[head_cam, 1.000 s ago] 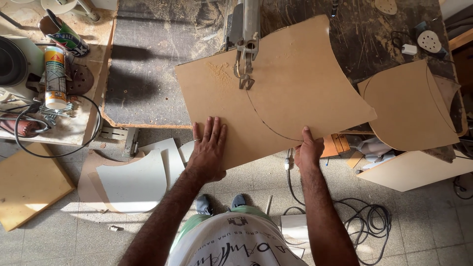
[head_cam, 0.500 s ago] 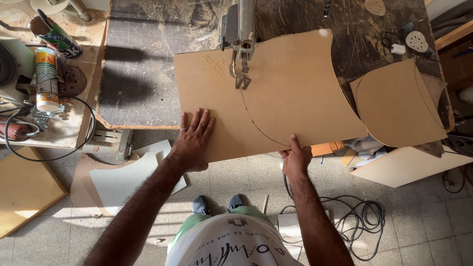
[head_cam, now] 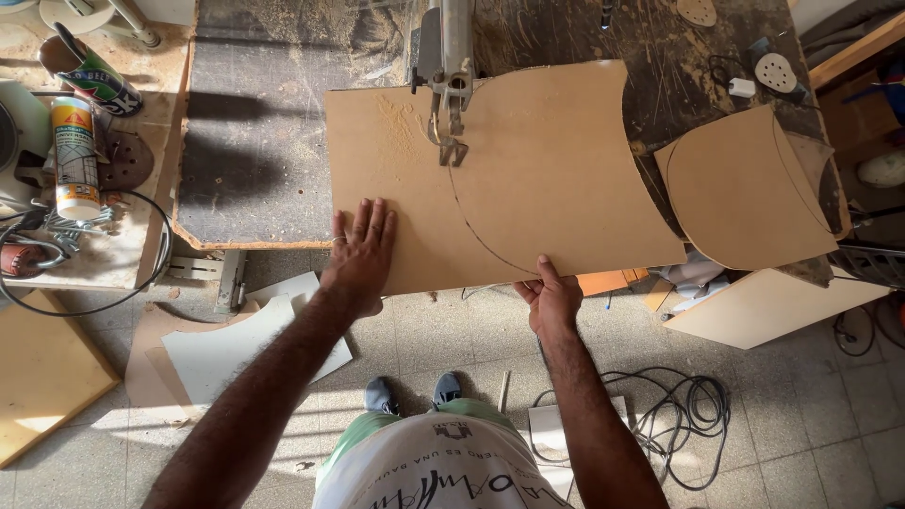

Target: The person uses a bandsaw to cut a curved shape out of a large sheet of particle board. They guide the board along a marked line, rotate it to follow the curve, and remove the cut piece.

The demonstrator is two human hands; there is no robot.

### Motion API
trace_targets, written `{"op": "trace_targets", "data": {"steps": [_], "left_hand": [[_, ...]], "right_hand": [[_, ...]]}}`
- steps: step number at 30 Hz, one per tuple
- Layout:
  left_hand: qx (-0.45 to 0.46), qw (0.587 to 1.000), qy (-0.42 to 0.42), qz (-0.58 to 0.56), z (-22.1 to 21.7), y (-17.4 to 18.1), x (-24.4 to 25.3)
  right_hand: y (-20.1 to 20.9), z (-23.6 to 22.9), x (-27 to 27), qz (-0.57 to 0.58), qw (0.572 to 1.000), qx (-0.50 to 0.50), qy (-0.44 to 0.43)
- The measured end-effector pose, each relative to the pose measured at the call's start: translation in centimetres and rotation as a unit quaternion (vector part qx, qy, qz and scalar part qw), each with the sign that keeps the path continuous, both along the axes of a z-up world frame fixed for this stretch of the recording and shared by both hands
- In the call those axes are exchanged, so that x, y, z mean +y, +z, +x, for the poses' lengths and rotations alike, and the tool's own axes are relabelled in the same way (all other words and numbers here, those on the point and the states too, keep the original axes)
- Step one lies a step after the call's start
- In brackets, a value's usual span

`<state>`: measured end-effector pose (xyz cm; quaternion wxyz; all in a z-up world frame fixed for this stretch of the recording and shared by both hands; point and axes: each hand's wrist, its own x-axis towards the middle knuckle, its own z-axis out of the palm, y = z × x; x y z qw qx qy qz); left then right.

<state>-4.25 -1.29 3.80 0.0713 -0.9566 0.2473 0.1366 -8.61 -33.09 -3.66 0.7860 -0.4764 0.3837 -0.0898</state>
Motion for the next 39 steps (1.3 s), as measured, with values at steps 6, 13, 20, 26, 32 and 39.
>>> {"op": "trace_targets", "data": {"steps": [6, 13, 20, 26, 32, 39], "left_hand": [[-0.044, 0.996, 0.03, 0.071, -2.0, -1.1, -2.1], [-0.049, 0.994, 0.062, -0.073, -1.7, 0.0, -2.9], [-0.015, 0.998, 0.047, -0.044, -0.9, 1.3, -1.5], [-0.016, 0.995, 0.059, -0.077, -1.3, 1.3, -2.1], [-0.02, 0.988, 0.1, -0.112, -1.7, 0.0, -3.4], [-0.005, 0.989, 0.115, -0.096, -2.0, 0.8, -4.8]], "right_hand": [[-0.1, -0.1, 0.5, 0.023, 1.0, -0.004, 0.004], [-3.8, -0.8, -3.8, 0.016, 0.999, -0.013, 0.027], [-1.0, -1.3, -11.0, -0.032, 0.999, -0.035, 0.014], [-1.5, 0.4, -13.0, -0.04, 0.999, -0.027, 0.013], [-1.0, 2.7, -14.0, -0.051, 0.998, -0.013, 0.03], [-0.3, 4.6, -14.6, -0.048, 0.998, -0.003, 0.037]]}}
